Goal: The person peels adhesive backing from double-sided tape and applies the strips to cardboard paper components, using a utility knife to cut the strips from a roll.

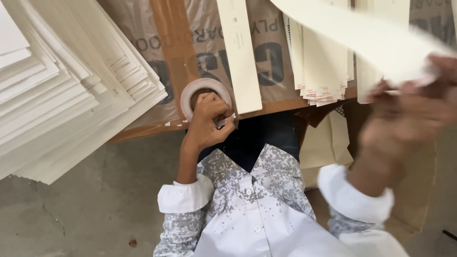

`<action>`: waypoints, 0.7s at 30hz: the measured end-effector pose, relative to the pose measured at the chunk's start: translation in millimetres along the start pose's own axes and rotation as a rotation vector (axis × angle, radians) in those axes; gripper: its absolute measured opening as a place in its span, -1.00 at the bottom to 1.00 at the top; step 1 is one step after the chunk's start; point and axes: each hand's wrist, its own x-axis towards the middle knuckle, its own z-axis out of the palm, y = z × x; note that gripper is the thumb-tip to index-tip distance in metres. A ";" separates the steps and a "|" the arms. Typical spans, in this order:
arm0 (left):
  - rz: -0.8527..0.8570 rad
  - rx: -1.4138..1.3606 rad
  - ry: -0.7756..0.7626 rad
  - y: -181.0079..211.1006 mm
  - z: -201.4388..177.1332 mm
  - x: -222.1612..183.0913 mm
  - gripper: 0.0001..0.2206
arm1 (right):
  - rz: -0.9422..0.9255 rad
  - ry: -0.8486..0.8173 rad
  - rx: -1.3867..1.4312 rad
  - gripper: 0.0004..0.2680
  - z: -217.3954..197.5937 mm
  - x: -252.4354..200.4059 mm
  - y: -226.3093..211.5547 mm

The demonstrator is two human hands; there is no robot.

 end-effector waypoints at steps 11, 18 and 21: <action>0.006 -0.027 0.015 -3.9 1.9 -2.9 -0.82 | -0.074 -0.155 -0.227 -0.81 9.8 8.1 10.6; 0.017 -0.027 0.046 -5.3 2.5 -4.4 -0.84 | -0.123 -0.258 -0.402 -0.82 16.0 16.9 33.9; -0.023 -0.067 0.033 -5.6 3.4 -5.3 -0.85 | -0.137 -0.324 -0.456 -0.82 20.6 17.3 67.7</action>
